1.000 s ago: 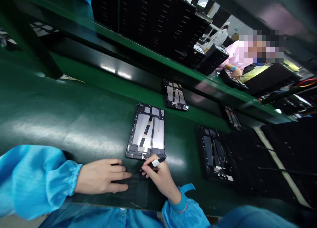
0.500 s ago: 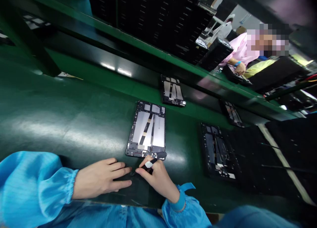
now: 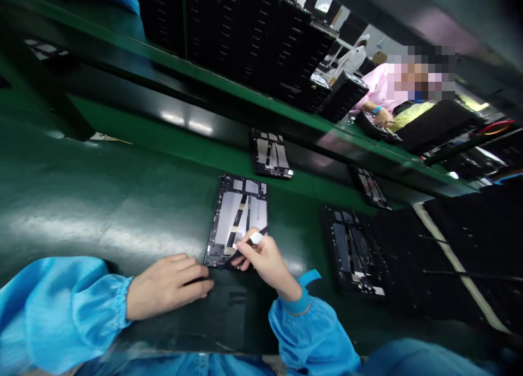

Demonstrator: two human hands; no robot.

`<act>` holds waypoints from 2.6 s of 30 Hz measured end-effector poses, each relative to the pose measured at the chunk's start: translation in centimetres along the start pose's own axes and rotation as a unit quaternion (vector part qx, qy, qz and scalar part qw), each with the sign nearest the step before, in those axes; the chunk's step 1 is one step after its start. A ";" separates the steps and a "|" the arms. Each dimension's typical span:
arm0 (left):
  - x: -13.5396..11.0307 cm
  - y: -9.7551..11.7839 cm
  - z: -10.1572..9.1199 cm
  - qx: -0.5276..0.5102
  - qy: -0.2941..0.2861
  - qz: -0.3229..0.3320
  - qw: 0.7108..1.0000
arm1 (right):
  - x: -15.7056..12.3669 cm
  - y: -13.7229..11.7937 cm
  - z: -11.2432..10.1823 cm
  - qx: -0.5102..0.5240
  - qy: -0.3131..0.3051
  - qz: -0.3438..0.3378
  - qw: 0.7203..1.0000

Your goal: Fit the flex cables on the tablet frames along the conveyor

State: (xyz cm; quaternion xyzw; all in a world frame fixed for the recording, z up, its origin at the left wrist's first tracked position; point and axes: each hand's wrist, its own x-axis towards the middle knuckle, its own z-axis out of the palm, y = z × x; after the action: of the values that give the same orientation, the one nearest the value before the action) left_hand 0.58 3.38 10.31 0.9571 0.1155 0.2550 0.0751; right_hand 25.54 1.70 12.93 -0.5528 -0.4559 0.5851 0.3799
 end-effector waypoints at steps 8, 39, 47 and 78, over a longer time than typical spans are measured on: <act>-0.3 -1.3 0.8 0.045 0.043 -0.041 0.997 | 2.3 1.3 0.5 0.000 -0.045 0.061 0.997; -0.5 -1.2 0.9 0.034 0.048 -0.054 0.997 | 2.4 1.1 0.7 -0.020 -0.046 0.056 0.997; -1.4 -1.4 1.6 0.104 -0.011 -0.011 0.995 | 2.2 1.2 0.8 -0.014 -0.028 0.045 0.999; -0.7 -1.5 1.7 0.119 -0.016 -0.028 0.992 | -0.8 2.4 -0.8 -0.065 0.079 -0.061 0.993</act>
State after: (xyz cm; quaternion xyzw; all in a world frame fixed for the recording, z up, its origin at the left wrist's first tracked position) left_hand 0.58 4.49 8.17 0.9596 0.1703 0.2218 -0.0301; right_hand 26.56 0.28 10.91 -0.5922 -0.4944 0.4845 0.4124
